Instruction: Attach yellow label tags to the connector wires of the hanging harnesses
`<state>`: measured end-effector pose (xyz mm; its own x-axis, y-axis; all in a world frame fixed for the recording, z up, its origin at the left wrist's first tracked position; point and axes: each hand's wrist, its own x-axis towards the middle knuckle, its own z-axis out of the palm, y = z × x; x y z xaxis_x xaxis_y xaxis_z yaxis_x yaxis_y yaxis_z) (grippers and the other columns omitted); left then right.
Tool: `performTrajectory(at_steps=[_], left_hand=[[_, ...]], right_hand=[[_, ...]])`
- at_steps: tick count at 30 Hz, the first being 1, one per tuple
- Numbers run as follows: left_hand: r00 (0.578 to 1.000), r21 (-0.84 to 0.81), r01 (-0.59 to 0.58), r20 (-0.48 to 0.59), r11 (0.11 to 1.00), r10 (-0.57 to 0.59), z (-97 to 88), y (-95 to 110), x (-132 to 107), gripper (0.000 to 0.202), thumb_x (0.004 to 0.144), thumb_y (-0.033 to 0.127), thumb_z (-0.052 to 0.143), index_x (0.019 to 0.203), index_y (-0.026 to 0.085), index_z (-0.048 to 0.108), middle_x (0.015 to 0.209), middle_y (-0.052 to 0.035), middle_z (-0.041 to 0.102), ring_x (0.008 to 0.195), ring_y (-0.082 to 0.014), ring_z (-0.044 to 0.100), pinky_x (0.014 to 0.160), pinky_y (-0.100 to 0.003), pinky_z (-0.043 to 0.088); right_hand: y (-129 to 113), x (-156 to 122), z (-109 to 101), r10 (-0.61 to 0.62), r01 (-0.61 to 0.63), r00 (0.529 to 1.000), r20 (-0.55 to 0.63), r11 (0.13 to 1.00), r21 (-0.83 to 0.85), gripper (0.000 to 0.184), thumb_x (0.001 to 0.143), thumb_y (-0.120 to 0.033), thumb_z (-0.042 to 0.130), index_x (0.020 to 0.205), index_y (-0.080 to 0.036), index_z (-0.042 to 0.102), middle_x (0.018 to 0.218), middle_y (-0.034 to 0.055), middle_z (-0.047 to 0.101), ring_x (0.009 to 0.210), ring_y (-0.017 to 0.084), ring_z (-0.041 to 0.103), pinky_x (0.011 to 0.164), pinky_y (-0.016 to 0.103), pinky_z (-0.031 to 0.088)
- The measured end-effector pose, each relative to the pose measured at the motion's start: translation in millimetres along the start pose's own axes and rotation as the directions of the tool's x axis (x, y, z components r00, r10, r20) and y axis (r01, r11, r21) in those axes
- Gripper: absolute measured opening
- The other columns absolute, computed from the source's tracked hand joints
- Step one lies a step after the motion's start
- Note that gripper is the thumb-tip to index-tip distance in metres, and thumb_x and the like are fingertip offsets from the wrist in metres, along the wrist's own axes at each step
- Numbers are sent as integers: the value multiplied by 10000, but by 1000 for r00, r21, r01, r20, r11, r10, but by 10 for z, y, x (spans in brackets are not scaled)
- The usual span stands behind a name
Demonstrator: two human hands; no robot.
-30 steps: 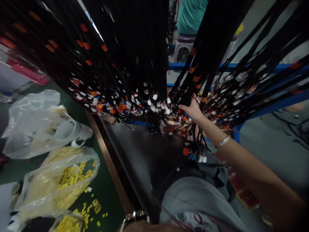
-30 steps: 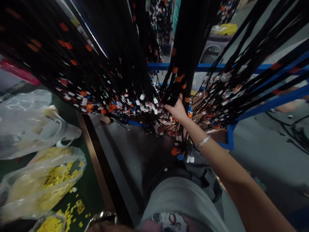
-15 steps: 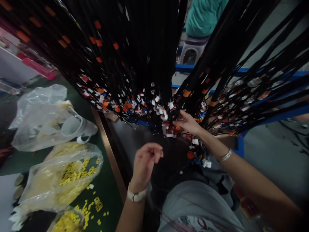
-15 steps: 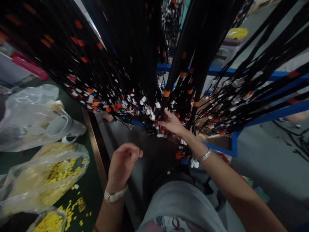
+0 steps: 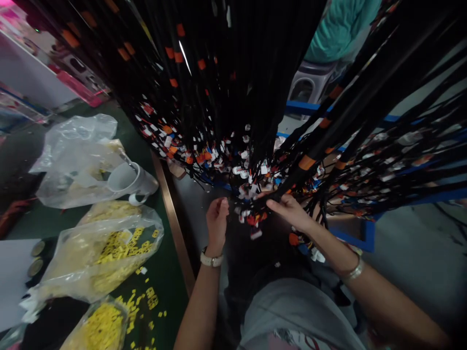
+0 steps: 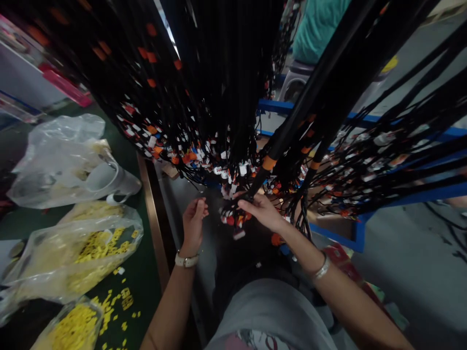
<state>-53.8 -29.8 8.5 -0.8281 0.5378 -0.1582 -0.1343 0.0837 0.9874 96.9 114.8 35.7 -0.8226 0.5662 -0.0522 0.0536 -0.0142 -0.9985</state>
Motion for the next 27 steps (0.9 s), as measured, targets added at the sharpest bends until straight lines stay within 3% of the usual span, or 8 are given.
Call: performTrajectory(at_steps=[4, 8, 13, 17, 20, 23, 25, 27], left_hand=[[1000, 37, 4, 29, 999, -5, 1, 3, -15, 352, 798, 483, 525, 900, 167, 643, 770, -22, 601, 683, -104, 535, 646, -220, 423], [997, -6, 75, 34, 997, -75, -36, 18, -13, 393, 790, 512, 521, 852, 149, 655, 775, -39, 619, 700, -119, 557, 654, -229, 430], [955, -65, 213, 226, 975, -194, -111, 30, 21, 483, 791, 569, 477, 937, 143, 652, 841, -79, 646, 756, -156, 590, 708, -269, 446], [824, -54, 370, 480, 928, -300, -69, 41, -37, 591, 776, 632, 434, 1025, 138, 642, 942, -133, 660, 909, -220, 599, 802, -319, 443], [646, 2, 459, 685, 888, -336, 14, 38, -141, 674, 767, 677, 380, 1096, 140, 619, 1015, -156, 650, 996, -249, 583, 858, -344, 421], [484, 88, 487, 801, 869, -353, 95, 10, -249, 696, 794, 675, 306, 1155, 152, 589, 1058, -147, 642, 1042, -250, 565, 881, -353, 404], [439, 136, 489, 815, 862, -378, 140, -31, -309, 674, 820, 652, 271, 1158, 165, 591, 1061, -130, 645, 1032, -242, 567, 865, -350, 409], [434, 183, 487, 798, 854, -419, 181, -96, -364, 637, 834, 628, 275, 1127, 178, 616, 1052, -112, 652, 998, -230, 575, 829, -337, 420]], right_hand=[[-129, -227, 197, 25, -25, 999, 23, 1000, 5, 400, 829, -521, 470, 976, -213, 680, 954, 48, 675, 893, 215, 604, 844, 366, 453], [-303, -408, 348, 41, -82, 945, 326, 990, 112, 522, 795, -554, 506, 1136, -177, 622, 856, 47, 687, 792, 199, 615, 771, 333, 475], [-409, -529, 358, 27, -149, 930, 367, 940, 307, 575, 762, -603, 513, 1115, -166, 637, 939, 77, 687, 855, 214, 620, 790, 326, 471], [-374, -666, 307, 64, -230, 893, 445, 915, 331, 590, 739, -612, 537, 1104, -161, 644, 925, 82, 686, 890, 233, 620, 784, 336, 475], [-302, -810, 252, 94, -248, 920, 381, 891, 380, 581, 760, -605, 516, 1125, -168, 628, 906, 88, 688, 897, 239, 622, 797, 355, 471], [-236, -930, 168, 147, -242, 957, 250, 880, 409, 542, 764, -593, 520, 1091, -180, 648, 905, 95, 693, 914, 251, 622, 828, 381, 463], [-214, -978, 97, 200, -256, 965, 171, 859, 444, 528, 752, -600, 529, 1059, -192, 664, 885, 98, 701, 903, 260, 629, 810, 387, 477], [-206, -1007, 18, 259, -275, 961, 99, 833, 481, 525, 742, -611, 531, 1035, -199, 672, 849, 100, 710, 873, 267, 642, 778, 391, 496]])
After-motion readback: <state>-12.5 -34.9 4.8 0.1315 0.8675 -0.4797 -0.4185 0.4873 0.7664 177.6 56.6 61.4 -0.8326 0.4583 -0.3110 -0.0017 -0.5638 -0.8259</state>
